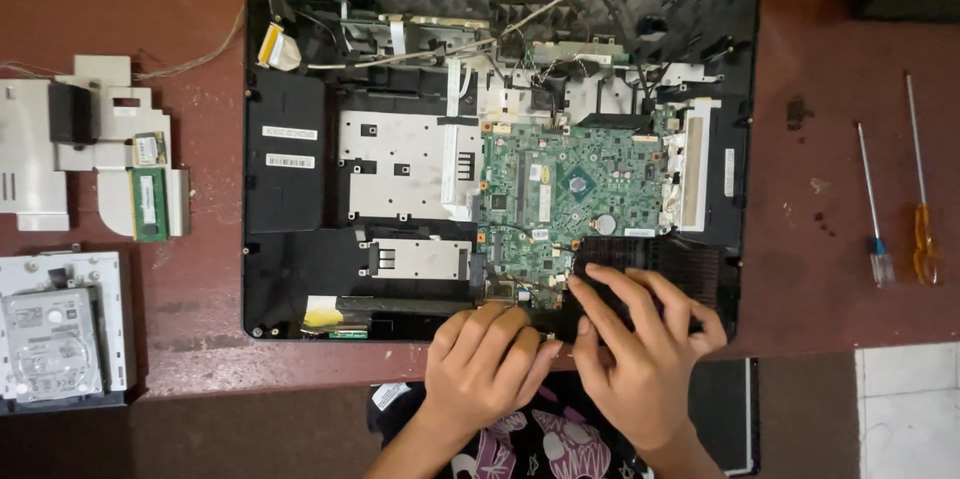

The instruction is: The person uses a screwdriver to remove screws from a disassembled laptop motherboard. They then remove a RAM stick from the motherboard and place it on the table. Finally, they disconnect a small white cable from the motherboard.

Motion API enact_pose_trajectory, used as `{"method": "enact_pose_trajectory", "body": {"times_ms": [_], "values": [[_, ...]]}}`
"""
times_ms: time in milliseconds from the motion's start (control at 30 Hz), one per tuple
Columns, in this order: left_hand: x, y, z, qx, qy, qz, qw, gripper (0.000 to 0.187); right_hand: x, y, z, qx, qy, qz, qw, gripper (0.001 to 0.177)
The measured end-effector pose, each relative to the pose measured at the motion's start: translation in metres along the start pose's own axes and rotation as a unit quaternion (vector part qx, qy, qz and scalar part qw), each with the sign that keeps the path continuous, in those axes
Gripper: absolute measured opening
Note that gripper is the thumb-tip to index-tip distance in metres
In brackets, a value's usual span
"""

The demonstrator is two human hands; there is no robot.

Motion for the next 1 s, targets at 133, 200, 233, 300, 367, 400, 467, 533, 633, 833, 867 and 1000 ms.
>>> {"method": "enact_pose_trajectory", "body": {"times_ms": [133,200,233,300,367,400,467,533,633,833,867,1000], "values": [[0.001,-0.001,0.0,-0.001,0.0,0.004,1.0,0.026,-0.004,0.004,-0.005,0.03,-0.015,-0.02,0.999,0.031],[0.0,-0.003,0.001,0.009,0.0,-0.01,1.0,0.025,-0.004,0.006,-0.006,0.036,-0.026,-0.047,0.998,0.029],[0.001,-0.002,0.001,0.01,-0.002,-0.01,1.0,0.025,-0.004,0.006,-0.005,0.037,-0.028,-0.046,0.998,0.029],[0.001,-0.001,0.001,0.001,-0.001,-0.009,1.0,0.025,-0.003,0.007,-0.003,0.045,-0.037,-0.067,0.996,0.033],[0.002,-0.001,0.001,-0.003,0.0,-0.007,1.0,0.025,-0.002,0.009,-0.003,0.043,-0.045,-0.068,0.996,0.033],[0.002,-0.001,0.001,-0.006,0.002,-0.004,1.0,0.025,-0.001,0.009,-0.004,0.041,-0.053,-0.068,0.995,0.033],[0.002,0.0,0.0,-0.004,0.0,-0.006,1.0,0.025,-0.002,0.01,-0.004,0.038,-0.055,-0.073,0.995,0.032],[0.002,0.0,0.0,-0.002,-0.002,-0.007,1.0,0.025,-0.004,0.012,-0.005,0.035,-0.057,-0.078,0.995,0.031],[0.003,0.001,0.0,-0.006,0.003,-0.006,1.0,0.026,-0.011,0.019,-0.009,0.055,-0.053,-0.094,0.993,0.031],[0.003,-0.002,0.002,-0.008,0.002,0.0,1.0,0.026,-0.038,0.039,-0.001,0.119,0.092,-0.108,0.983,0.021],[0.003,-0.001,0.001,-0.004,0.002,-0.002,1.0,0.026,-0.037,0.046,-0.001,0.143,0.12,-0.109,0.976,0.017],[0.002,-0.002,0.001,-0.001,0.003,-0.008,1.0,0.026,-0.034,0.062,0.006,0.176,0.161,-0.131,0.962,0.007]]}}
Point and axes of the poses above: each hand's wrist, its own y-axis towards the middle knuckle, its own z-axis out of the palm, x = y × z, the point moved 1 cm from there along y, towards the middle knuckle
